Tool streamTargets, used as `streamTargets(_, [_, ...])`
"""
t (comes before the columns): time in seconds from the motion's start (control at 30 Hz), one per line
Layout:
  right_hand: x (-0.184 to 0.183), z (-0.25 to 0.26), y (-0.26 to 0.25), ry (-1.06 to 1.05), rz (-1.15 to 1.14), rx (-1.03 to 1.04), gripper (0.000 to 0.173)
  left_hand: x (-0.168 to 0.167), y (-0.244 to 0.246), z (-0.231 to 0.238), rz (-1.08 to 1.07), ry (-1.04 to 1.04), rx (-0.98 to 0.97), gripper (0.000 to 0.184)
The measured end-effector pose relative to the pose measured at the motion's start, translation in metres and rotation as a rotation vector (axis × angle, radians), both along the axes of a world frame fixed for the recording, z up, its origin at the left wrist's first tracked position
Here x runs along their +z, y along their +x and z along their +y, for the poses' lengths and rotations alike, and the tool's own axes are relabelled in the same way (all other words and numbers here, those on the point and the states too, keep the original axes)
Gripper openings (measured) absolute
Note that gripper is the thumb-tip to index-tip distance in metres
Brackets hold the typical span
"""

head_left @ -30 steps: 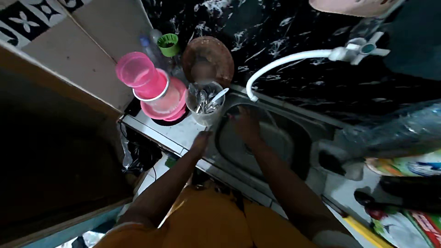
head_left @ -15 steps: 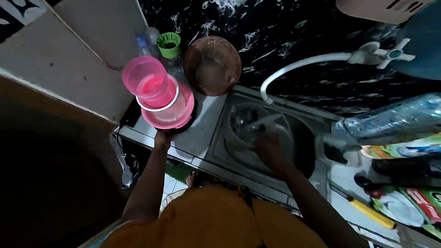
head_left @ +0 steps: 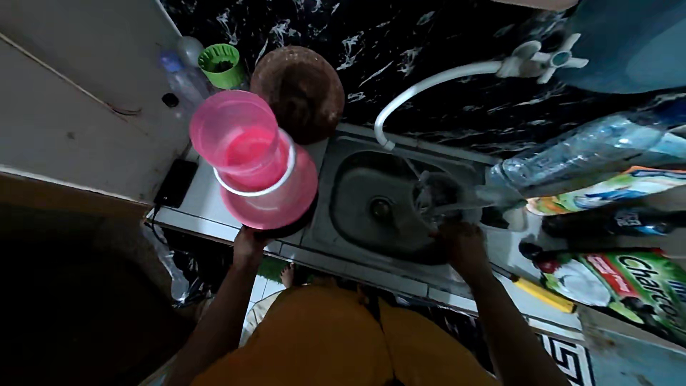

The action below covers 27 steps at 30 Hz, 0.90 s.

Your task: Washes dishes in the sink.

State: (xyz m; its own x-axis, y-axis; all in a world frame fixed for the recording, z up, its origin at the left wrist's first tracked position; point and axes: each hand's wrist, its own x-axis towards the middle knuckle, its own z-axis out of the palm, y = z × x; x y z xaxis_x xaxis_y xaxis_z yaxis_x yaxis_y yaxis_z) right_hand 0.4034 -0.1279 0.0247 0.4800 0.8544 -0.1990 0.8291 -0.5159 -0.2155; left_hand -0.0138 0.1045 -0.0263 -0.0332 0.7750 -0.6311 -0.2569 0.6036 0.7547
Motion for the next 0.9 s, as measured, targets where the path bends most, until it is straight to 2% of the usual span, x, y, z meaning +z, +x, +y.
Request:
streamTargets(0.2, [0.008, -0.004, 0.019, 0.032, 0.081, -0.02, 0.034, 0.004, 0.033, -0.078, -0.035, 0.007, -0.225, 0.027])
streamTargets(0.37, [0.005, -0.01, 0.04, 0.061, 0.084, 0.035, 0.032, 0.017, 0.062, -0.112, 0.054, -0.116, -0.33, 0.022])
streamTargets(0.47, [0.01, -0.007, 0.047, 0.091, 0.137, -0.013, 0.033, 0.029, 0.086, -0.115, 0.171, -0.143, -0.374, 0.018])
streamTargets(0.57, [0.023, 0.004, 0.052, 0.103, 0.199, -0.05, 0.035, 0.04, 0.109, -0.112, 0.251, -0.172, -0.394, 0.025])
streamTargets(0.7, [0.027, 0.022, 0.061, 0.103, 0.213, -0.064, 0.033, 0.055, 0.138, -0.102, 0.242, -0.189, -0.462, 0.032])
streamTargets(0.77, [0.023, 0.027, 0.066, 0.089, 0.226, -0.059, 0.036, 0.051, 0.153, -0.093, 0.252, -0.182, -0.517, 0.031])
streamTargets(0.83, [0.022, 0.032, 0.07, 0.01, 0.192, 0.007, 0.035, 0.04, 0.169, -0.084, 0.25, -0.162, -0.57, 0.032])
streamTargets(0.9, [0.022, 0.038, 0.073, -0.077, 0.161, 0.063, 0.033, 0.046, 0.189, -0.082, 0.209, -0.174, -0.578, 0.036])
